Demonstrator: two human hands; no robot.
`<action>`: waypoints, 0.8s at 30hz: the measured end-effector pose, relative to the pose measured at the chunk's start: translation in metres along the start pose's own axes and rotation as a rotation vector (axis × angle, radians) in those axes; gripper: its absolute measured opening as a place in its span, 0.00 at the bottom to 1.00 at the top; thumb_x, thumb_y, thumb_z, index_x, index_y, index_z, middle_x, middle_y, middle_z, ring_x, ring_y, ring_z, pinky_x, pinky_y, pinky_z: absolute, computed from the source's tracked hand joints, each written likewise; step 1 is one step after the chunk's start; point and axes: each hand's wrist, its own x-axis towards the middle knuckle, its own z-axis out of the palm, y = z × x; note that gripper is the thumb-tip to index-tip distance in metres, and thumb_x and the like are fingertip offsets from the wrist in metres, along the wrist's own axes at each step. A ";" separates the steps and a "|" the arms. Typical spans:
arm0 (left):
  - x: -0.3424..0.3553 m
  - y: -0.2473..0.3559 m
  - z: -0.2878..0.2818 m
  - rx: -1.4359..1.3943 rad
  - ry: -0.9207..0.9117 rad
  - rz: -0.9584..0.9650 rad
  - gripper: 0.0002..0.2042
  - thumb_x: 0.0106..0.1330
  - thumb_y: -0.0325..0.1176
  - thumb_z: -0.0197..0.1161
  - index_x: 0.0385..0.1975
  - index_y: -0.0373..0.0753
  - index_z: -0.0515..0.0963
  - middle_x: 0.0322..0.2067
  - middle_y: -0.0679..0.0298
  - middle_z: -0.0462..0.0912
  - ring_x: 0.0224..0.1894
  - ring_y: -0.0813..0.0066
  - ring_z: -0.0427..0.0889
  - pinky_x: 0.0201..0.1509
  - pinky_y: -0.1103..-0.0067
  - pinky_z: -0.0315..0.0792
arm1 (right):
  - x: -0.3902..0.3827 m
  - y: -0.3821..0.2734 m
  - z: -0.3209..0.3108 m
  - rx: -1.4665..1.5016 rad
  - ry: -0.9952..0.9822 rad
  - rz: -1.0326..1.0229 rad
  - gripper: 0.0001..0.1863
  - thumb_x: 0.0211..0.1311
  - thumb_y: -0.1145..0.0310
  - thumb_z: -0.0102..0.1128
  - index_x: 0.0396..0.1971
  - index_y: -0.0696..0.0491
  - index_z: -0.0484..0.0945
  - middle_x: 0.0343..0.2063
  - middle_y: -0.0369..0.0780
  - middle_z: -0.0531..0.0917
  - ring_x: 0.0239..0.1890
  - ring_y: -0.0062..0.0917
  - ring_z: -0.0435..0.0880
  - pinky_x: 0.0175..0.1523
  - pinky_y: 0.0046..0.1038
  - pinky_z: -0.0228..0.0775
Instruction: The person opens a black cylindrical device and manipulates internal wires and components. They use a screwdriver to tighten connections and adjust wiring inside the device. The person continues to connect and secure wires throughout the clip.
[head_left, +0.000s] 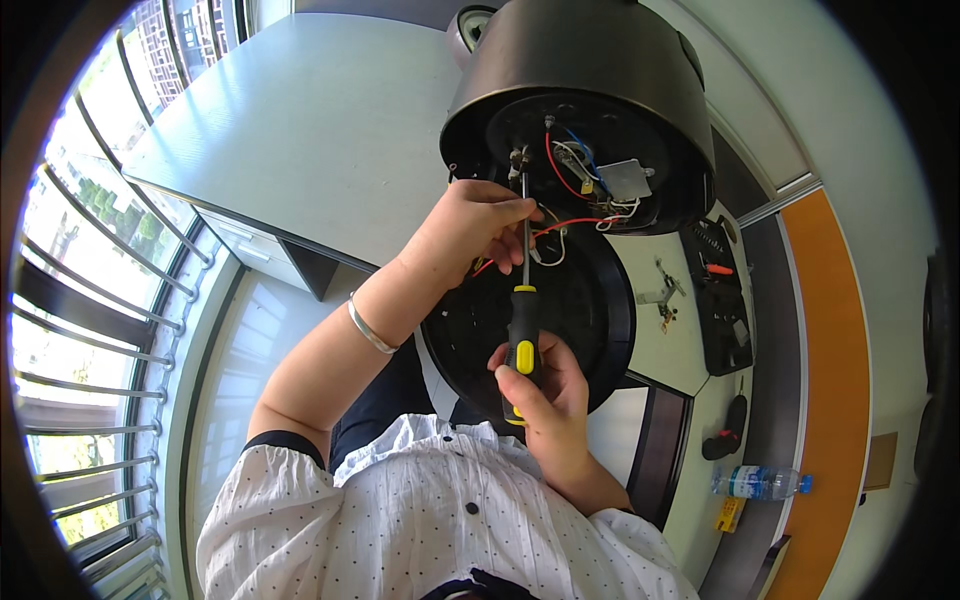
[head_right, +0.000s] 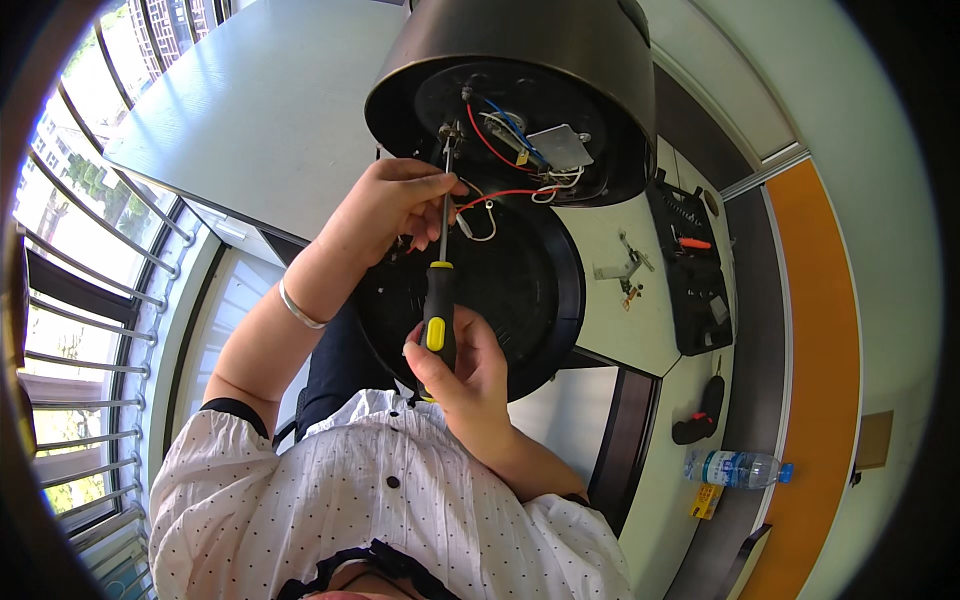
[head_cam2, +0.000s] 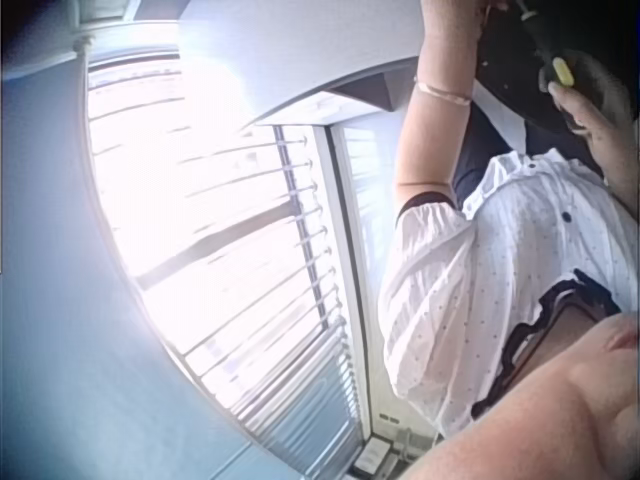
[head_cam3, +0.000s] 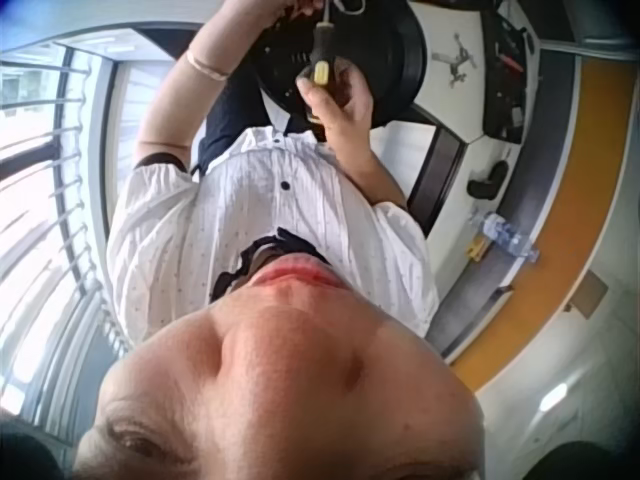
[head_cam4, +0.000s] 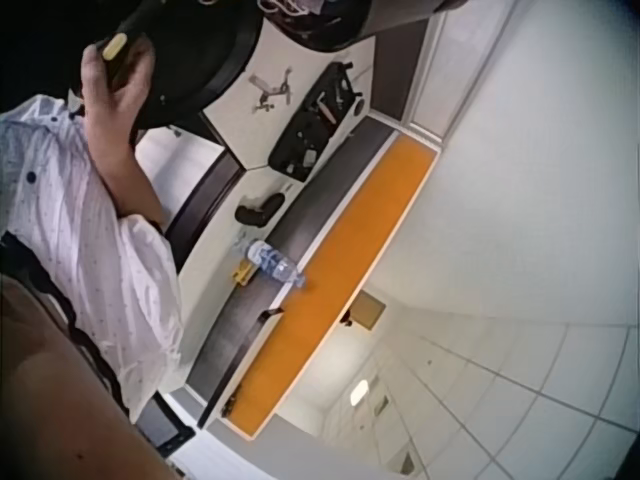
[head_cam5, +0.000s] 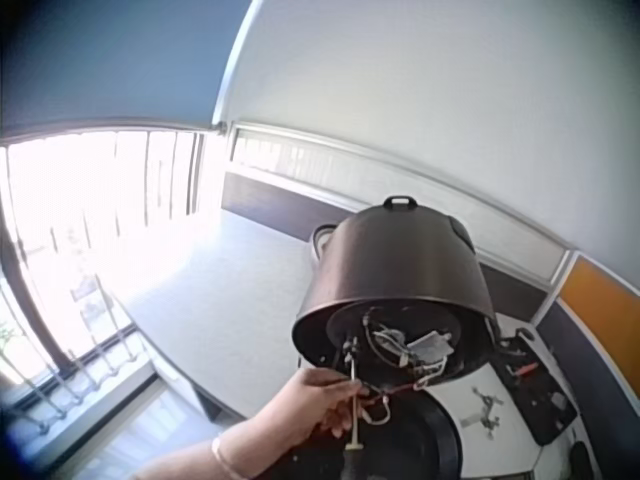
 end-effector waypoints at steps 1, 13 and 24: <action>0.000 0.001 0.001 0.025 0.011 -0.003 0.11 0.62 0.32 0.57 0.31 0.26 0.75 0.16 0.62 0.74 0.14 0.79 0.73 0.14 0.85 0.66 | -0.001 0.002 0.003 -0.075 0.036 -0.037 0.18 0.56 0.73 0.60 0.44 0.60 0.66 0.31 0.33 0.73 0.26 0.09 0.68 0.29 0.12 0.60; 0.006 -0.004 -0.001 -0.004 -0.043 0.027 0.11 0.64 0.31 0.55 0.31 0.26 0.75 0.19 0.61 0.76 0.15 0.79 0.73 0.16 0.86 0.68 | 0.002 -0.008 -0.008 0.334 -0.136 0.207 0.29 0.57 0.74 0.51 0.58 0.64 0.56 0.33 0.45 0.74 0.20 0.22 0.74 0.23 0.20 0.69; 0.006 -0.004 -0.001 0.006 -0.010 -0.021 0.12 0.64 0.33 0.55 0.31 0.27 0.75 0.20 0.59 0.78 0.16 0.79 0.74 0.18 0.85 0.69 | -0.002 0.003 -0.005 -1.192 0.158 -0.521 0.28 0.55 0.79 0.55 0.56 0.66 0.59 0.39 0.41 0.76 0.32 0.17 0.76 0.39 0.17 0.68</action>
